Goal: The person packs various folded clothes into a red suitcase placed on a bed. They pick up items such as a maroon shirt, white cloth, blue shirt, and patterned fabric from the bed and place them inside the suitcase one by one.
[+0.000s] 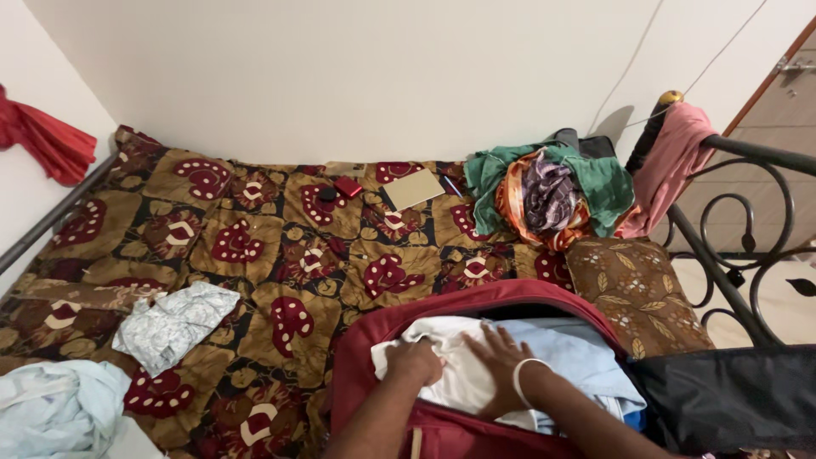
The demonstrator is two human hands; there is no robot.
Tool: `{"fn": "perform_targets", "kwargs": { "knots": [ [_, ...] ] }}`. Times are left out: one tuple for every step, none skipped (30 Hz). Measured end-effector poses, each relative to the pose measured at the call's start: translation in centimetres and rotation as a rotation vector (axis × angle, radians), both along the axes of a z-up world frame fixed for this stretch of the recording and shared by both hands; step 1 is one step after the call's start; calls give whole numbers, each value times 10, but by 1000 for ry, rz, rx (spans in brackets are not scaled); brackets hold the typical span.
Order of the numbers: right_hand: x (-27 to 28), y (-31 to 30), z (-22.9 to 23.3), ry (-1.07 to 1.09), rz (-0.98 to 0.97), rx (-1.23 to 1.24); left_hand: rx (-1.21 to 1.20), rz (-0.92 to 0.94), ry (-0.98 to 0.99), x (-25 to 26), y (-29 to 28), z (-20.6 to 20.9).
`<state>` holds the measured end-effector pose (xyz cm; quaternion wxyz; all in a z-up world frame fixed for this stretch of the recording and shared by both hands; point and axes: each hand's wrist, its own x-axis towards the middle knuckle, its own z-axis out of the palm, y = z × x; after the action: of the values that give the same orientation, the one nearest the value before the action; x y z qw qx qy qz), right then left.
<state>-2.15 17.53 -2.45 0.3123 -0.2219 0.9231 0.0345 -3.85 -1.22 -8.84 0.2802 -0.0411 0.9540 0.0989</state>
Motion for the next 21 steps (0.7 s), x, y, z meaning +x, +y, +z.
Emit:
{"fn": "perform_targets", "kwargs": {
  "knots": [
    [-4, -3, -7, 6, 35, 6, -20, -4, -14, -2, 3, -6],
    [-8, -6, -16, 7, 54, -26, -40, -8, -27, -6, 4, -13],
    [-10, -9, -25, 8, 75, -54, -56, -10, -42, -8, 4, -20],
    [-13, -11, -33, 8, 97, -82, -72, -12, -56, -10, 4, -27],
    [-15, -16, -42, -7, 74, -92, -91, -6, -70, -12, 1, -33],
    [-17, -21, -49, -22, 52, -101, -109, -1, -83, -14, -3, -39],
    [-23, -25, -55, -35, 31, -117, -32, 24, -44, -15, -11, -45],
    [-33, -28, -58, -28, 27, -123, 45, 49, -4, -16, -19, -50],
    [-38, -30, -63, -28, 23, -128, 123, 76, 28, -14, -27, -57],
    [-42, -32, -68, -28, 20, -133, 175, 126, 25, -16, -34, -63],
    [-47, -33, -72, -45, 16, -151, 226, 174, 20, -19, -40, -69],
    [-55, -33, -74, -62, 11, -169, 277, 222, 16, -19, -45, -75],
    [-61, -31, -76, -75, 7, -185, 267, 226, 57, -19, -45, -81],
    [-62, -29, -79, -73, -5, -217, 257, 229, 97, -19, -44, -87],
    [-63, -26, -81, -65, -15, -247, 248, 233, 142, -19, -42, -92],
    [-64, -23, -83, -57, -26, -277, 259, 247, 153, -18, -41, -96],
    [-63, -19, -84, -56, -35, -331, 272, 259, 167, -19, -40, -98],
    [-61, -16, -85, -54, -45, -386, 284, 271, 180, -18, -38, -98],
    [-61, -13, -84, -48, -53, -442, 295, 264, 200, -16, -37, -96],
    [-63, -8, -82, -70, -62, -376, 305, 258, 221, -12, -35, -93],
    [-65, -2, -79, -94, -70, -310, 314, 255, 240, -7, -35, -87]
  ]
}}
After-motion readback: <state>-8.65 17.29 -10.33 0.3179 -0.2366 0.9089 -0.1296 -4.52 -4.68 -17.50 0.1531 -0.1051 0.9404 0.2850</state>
